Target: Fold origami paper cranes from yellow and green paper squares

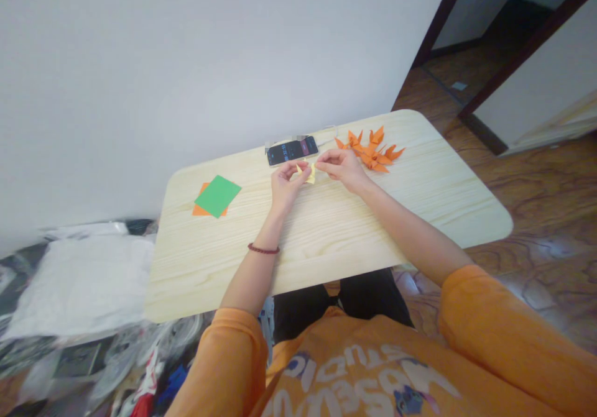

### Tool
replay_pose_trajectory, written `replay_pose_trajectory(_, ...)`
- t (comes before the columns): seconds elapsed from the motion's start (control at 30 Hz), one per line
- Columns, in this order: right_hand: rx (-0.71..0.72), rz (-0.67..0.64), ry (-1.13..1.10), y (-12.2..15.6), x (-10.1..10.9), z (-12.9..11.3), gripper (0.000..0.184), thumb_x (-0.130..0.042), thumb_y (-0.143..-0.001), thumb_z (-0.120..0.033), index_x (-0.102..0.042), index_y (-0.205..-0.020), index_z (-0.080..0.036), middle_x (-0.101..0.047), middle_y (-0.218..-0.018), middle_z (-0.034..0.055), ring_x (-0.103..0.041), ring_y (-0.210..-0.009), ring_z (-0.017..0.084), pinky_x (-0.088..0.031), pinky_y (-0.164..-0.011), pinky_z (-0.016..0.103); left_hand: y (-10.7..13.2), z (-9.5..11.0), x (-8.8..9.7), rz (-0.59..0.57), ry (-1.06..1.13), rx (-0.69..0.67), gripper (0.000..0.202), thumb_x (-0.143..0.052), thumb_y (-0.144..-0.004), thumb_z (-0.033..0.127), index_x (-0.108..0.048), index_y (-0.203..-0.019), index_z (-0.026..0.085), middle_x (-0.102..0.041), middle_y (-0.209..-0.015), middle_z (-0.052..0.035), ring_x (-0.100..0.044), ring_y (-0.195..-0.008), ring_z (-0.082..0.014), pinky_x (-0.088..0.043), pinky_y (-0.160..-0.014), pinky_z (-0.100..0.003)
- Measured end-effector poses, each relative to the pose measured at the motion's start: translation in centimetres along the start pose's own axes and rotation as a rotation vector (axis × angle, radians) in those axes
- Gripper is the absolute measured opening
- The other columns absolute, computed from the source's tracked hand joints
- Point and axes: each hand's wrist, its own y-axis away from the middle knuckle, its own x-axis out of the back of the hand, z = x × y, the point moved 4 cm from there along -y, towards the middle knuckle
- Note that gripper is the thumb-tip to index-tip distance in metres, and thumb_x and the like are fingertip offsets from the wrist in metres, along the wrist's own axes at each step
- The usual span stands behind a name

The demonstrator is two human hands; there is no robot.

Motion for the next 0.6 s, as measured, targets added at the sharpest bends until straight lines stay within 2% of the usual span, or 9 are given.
replay_pose_trajectory(0.27, -0.022, -0.004, -0.012, -0.03, 0.06, 0.23, 0.032, -0.079, -0.058, -0.040, -0.063, -0.071, -0.015, -0.043, -0.047, -0.0075, -0.027, -0.041, 0.003, -0.014, -0.038, 0.021, -0.06, 0.14, -0.05, 0.004, 0.032, -0.010, 0.037, -0.078, -0.061, 0.027, -0.043, -0.072, 0.020, -0.065, -0.069, 0.0028, -0.059, -0.056, -0.0066, -0.049, -0.056, -0.019)
replay_pose_trajectory(0.43, -0.014, -0.034, 0.013, -0.08, 0.03, 0.32, 0.032, -0.079, -0.059, -0.039, -0.061, -0.068, -0.015, -0.044, -0.048, -0.0068, -0.029, -0.042, 0.003, -0.015, -0.039, 0.021, 0.01, 0.37, -0.15, -0.023, -0.008, -0.028, 0.041, -0.077, -0.061, 0.026, -0.038, -0.072, 0.021, -0.063, -0.066, 0.0047, -0.061, -0.058, -0.0074, -0.048, -0.056, -0.018)
replay_pose_trajectory(0.6, -0.031, -0.089, 0.050, -0.15, -0.07, 0.62, 0.030, -0.076, -0.065, -0.039, -0.058, -0.068, -0.016, -0.038, -0.048, -0.0079, -0.027, -0.042, 0.003, -0.017, -0.040, 0.021, 0.14, 0.79, -0.18, 0.000, -0.069, -0.014, 0.043, -0.076, -0.061, 0.025, -0.035, -0.074, 0.022, -0.063, -0.066, 0.0050, -0.060, -0.058, -0.0078, -0.044, -0.054, -0.018)
